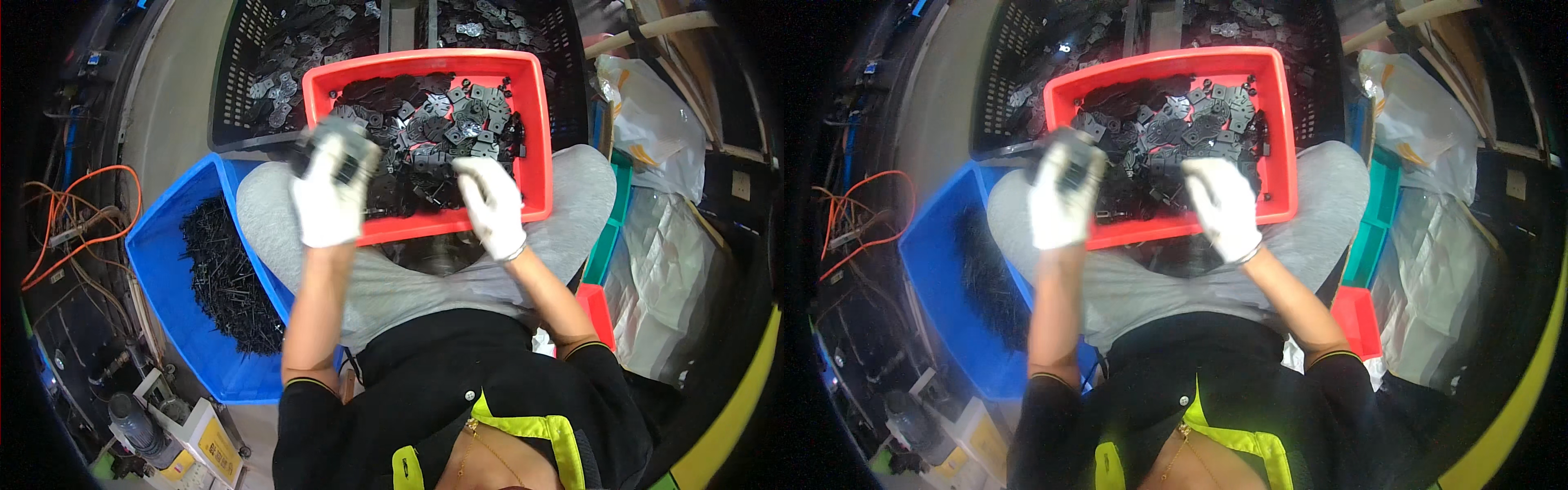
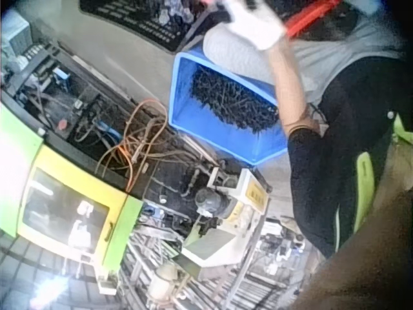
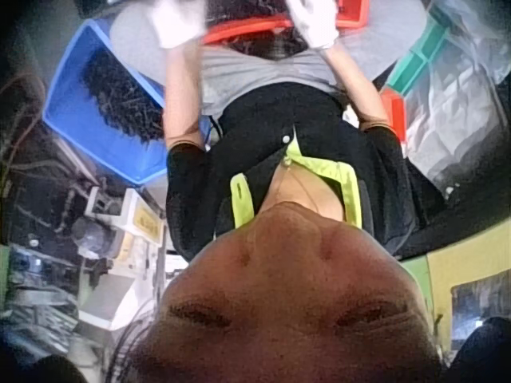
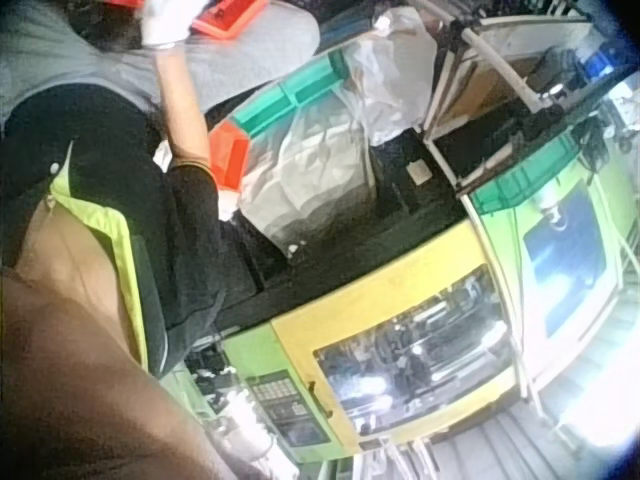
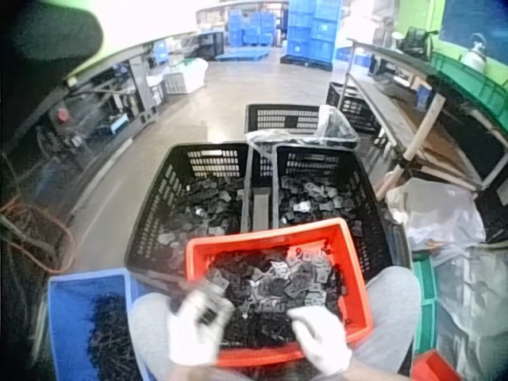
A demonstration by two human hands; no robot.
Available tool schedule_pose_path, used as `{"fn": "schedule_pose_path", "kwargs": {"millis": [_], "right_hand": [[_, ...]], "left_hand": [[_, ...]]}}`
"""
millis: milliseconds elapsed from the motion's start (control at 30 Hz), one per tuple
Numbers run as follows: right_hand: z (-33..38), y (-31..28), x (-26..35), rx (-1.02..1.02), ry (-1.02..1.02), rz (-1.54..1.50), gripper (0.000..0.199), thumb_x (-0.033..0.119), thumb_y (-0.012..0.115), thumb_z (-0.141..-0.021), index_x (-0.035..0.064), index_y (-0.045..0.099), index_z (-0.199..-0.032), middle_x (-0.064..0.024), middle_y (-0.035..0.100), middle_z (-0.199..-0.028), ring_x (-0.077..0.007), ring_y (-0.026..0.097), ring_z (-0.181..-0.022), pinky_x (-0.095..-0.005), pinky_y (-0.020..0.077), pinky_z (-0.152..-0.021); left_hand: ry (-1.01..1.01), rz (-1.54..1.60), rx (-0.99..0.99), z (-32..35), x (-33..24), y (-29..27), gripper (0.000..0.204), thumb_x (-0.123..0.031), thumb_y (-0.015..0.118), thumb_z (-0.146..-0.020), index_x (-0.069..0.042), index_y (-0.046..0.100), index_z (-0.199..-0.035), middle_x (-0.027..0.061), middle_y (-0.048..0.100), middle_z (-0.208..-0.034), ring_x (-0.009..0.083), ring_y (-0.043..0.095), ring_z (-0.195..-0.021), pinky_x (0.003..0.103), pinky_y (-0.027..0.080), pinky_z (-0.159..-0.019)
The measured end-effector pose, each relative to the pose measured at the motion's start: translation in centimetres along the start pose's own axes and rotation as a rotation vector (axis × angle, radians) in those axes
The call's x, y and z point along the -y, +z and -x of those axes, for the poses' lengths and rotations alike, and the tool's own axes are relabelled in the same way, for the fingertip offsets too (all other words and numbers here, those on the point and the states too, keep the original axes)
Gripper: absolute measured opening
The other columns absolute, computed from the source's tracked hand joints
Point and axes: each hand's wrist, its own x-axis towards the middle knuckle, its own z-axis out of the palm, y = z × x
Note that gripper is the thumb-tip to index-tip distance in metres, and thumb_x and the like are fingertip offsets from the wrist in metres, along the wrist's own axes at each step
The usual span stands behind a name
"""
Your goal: Sorting and inspecting small black plastic components in an industrial environment.
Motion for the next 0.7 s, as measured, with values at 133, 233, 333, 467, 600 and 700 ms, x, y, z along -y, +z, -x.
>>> {"fn": "schedule_pose_path", "kwargs": {"millis": [133,233,333,467,600,700], "right_hand": [[-3.2,-1.1,-3.0,-0.009,-0.092,0.217,0.022,0.011,0.058,-0.086,0.0092,0.063,-0.107,-0.0150,0.063,-0.094,-0.0312,0.060,-0.089,-0.0385,0.0498,-0.078],[-6.1,-0.6,-3.2,0.201,-0.429,0.471,0.027,0.016,0.052,-0.089,0.0186,0.057,-0.116,-0.0175,0.056,-0.105,-0.0318,0.058,-0.093,-0.0407,0.0490,-0.076],[-6.7,0.5,-5.0,0.435,-0.339,0.601,0.021,0.016,0.052,-0.087,0.0115,0.056,-0.107,-0.0170,0.053,-0.099,-0.0305,0.058,-0.090,-0.0416,0.0496,-0.075],[-6.9,-0.4,-4.9,0.315,-0.290,0.513,0.021,0.010,0.054,-0.080,0.0092,0.056,-0.101,-0.0142,0.052,-0.092,-0.0306,0.058,-0.085,-0.0399,0.0502,-0.071],[-6.0,0.0,-4.9,0.230,-0.306,0.604,0.023,0.007,0.054,-0.078,0.0105,0.057,-0.100,-0.0125,0.051,-0.087,-0.0287,0.057,-0.078,-0.0398,0.0500,-0.064],[-6.1,0.1,-5.0,0.247,-0.305,0.658,0.022,0.007,0.055,-0.077,0.0107,0.057,-0.099,-0.0124,0.051,-0.087,-0.0294,0.057,-0.077,-0.0398,0.0500,-0.063]], "left_hand": [[0.236,-0.045,0.008,-9.1,-6.5,1.9,0.033,-0.018,0.066,-0.086,-0.001,0.053,-0.110,0.0135,0.059,-0.099,0.0242,0.059,-0.085,0.043,0.054,-0.079],[0.209,-0.280,-0.104,-13.5,-9.4,2.6,0.052,-0.030,0.072,-0.082,0.000,0.047,-0.117,0.0118,0.056,-0.100,0.0228,0.054,-0.079,0.045,0.048,-0.080],[0.338,-0.343,-0.059,-12.7,-7.0,2.6,0.063,-0.027,0.069,-0.085,0.003,0.036,-0.129,0.0159,0.052,-0.115,0.0321,0.051,-0.105,0.047,0.041,-0.093],[0.296,-0.181,0.089,-6.4,-3.6,2.1,0.048,-0.018,0.057,-0.091,0.005,0.040,-0.128,0.0285,0.040,-0.134,0.0385,0.042,-0.125,0.048,0.041,-0.101],[0.083,-0.069,0.156,-3.0,0.2,-0.4,0.036,-0.011,0.056,-0.092,0.002,0.045,-0.123,0.0206,0.053,-0.122,0.0321,0.055,-0.112,0.042,0.048,-0.095],[0.033,-0.066,0.233,-1.1,3.3,-1.9,0.038,-0.019,0.059,-0.089,0.002,0.049,-0.119,0.0214,0.055,-0.121,0.0349,0.053,-0.115,0.046,0.045,-0.098]]}}
